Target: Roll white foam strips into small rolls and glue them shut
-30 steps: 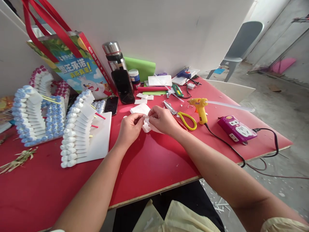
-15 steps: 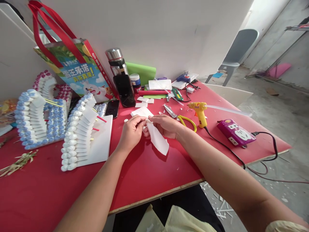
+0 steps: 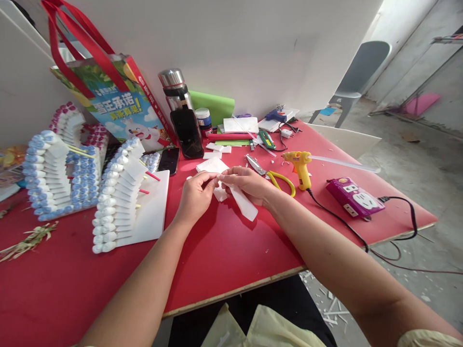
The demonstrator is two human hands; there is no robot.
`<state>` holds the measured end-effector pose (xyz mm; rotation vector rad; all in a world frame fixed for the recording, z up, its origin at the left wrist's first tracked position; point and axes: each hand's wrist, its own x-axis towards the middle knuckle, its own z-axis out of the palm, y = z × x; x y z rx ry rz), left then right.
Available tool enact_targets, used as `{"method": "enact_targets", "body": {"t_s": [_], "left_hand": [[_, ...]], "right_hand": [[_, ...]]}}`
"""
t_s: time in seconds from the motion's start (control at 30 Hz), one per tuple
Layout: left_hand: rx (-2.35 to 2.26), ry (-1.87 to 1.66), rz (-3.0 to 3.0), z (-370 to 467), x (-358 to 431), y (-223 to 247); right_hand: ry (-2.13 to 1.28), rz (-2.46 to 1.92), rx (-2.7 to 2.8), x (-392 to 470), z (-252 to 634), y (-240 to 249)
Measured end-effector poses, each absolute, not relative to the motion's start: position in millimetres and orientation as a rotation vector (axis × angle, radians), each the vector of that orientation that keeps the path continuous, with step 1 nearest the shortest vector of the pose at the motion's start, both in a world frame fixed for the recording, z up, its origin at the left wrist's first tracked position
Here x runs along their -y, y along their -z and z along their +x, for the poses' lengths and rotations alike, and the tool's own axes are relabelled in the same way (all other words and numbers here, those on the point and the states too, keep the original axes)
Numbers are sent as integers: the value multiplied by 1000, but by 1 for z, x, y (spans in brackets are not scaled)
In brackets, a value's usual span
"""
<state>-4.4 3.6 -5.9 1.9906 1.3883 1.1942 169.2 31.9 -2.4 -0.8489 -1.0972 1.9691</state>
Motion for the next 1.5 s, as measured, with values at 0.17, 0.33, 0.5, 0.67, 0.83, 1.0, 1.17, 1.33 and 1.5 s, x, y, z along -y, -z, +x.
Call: {"method": "enact_targets", "body": {"t_s": [0.17,0.33,0.5,0.67,0.83,1.0,1.17,1.33,1.5], "left_hand": [[-1400,-1202,2008,-3,-3,7],[-1435,-1257,2033,-4,-4,8],[-1412,-1249,1910,-4,-3,9],[-1382,-1205,1732,-4,-6,14],[-1381,-1194,1611,-5,-8,18],[-1346,-1183,1493,-3,-7,14],[-1304,-1148,1367,1,-6,9],[-1277,-1119,1228,3,-6,10],[-1307,-1089,1189,-2,-7,14]], "right_hand": [[-1755,-1044,1229,-29,165,1],[-1491,-1084,1498,-33,166,8],[-1009,-1101,1803,-33,166,14],[-923,-1116,1775,-27,163,14],[-835,-1099,1832,-26,164,11],[-796,-1074,1906,-27,165,11],[-708,-1097,1986,-29,167,15],[-388,-1087,2238,-28,171,11],[-343,-1054,2329,-28,173,7]]}}
